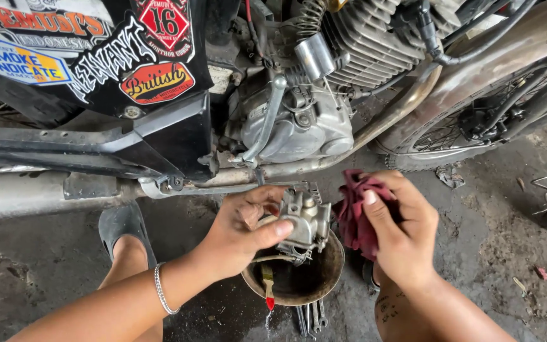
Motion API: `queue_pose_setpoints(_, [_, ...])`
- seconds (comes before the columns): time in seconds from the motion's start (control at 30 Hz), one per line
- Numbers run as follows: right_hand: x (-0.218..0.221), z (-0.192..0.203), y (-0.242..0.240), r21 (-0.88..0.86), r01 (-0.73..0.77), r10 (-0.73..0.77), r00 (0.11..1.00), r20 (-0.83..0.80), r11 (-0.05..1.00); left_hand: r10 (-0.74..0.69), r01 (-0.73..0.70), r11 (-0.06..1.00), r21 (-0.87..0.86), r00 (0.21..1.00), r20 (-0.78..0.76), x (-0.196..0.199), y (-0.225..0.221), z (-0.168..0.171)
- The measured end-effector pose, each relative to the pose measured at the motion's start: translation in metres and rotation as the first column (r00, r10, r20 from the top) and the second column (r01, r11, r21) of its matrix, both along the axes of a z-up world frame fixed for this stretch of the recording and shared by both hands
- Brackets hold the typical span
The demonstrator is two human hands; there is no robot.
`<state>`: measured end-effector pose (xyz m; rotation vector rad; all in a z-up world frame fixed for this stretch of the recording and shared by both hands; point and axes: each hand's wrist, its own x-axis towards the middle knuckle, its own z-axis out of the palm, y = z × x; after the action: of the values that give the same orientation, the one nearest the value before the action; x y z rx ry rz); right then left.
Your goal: Cleaning and inspecting a motorcycle carburetor using a cloth and a screwdriver.
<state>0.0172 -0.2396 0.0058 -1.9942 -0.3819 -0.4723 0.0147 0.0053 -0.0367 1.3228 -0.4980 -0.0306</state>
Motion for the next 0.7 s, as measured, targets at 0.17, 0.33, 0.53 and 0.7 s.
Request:
queue_pose_setpoints(0.17, [-0.006,-0.002,-0.002,-0.006,-0.104,0.105,0.993,0.047,0.995,-0.137,0.040,0.948,-0.316,0.946,-0.292,0.009,-0.006,-0.028])
queue_pose_setpoints(0.33, [-0.013,0.004,0.011,-0.190,-0.198,0.242,0.937,0.251,0.962,-0.288,0.172,0.895,-0.413,0.928,-0.237,0.008,-0.013,-0.024])
queue_pose_setpoints(0.53, [-0.007,-0.005,0.000,0.008,-0.263,0.260,0.956,0.137,0.965,-0.277,0.165,0.925,-0.342,0.909,-0.312,0.007,-0.013,-0.030])
queue_pose_setpoints(0.7, [-0.002,-0.013,-0.006,0.177,-0.108,0.097,0.993,0.071,0.978,-0.273,0.124,0.894,-0.430,0.913,-0.304,0.008,-0.013,-0.020])
